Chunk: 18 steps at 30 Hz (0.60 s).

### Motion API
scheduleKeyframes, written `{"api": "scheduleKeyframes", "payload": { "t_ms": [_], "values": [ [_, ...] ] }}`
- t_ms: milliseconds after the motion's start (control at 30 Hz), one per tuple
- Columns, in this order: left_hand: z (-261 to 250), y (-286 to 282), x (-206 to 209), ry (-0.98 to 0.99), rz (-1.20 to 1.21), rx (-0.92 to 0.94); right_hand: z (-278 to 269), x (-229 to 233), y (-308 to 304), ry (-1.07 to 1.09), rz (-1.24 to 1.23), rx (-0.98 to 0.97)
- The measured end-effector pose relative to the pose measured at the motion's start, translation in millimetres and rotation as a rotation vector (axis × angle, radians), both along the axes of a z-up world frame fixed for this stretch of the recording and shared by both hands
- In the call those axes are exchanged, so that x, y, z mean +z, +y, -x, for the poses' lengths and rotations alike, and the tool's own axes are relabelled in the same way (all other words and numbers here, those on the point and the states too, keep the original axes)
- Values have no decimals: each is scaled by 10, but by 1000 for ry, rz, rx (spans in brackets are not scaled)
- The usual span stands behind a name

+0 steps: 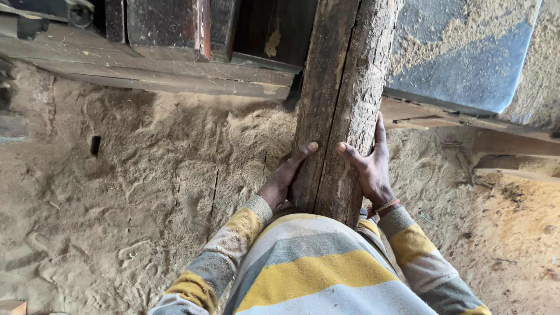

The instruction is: The person feeds a long log into a table saw, guiding it with both hands to cut planks. After each cut, the person removes the cut plank and sets it aside, then repositions the log to continue cutting. The process is repeated multiple times throughout the clip.

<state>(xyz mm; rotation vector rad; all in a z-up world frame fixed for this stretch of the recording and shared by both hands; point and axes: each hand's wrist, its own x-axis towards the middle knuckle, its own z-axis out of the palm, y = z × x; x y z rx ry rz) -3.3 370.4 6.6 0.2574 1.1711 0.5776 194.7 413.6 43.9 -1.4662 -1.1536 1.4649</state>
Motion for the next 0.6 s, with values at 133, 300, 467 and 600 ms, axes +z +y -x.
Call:
{"api": "scheduleKeyframes", "payload": {
  "t_ms": [133, 300, 467, 600],
  "values": [
    [-2, 127, -18, 15, -5, 6, -7, -20, 125, -56, -21, 10],
    [-5, 310, -33, -10, -15, 16, -25, -37, 304, -114, -49, 35],
    [-21, 474, -57, 1, 8, 17, -20, -32, 481, -100, -35, 21],
    [-10, 601, -74, -11, -12, 7, -20, -33, 615, -115, 22, 2]
  ]
}}
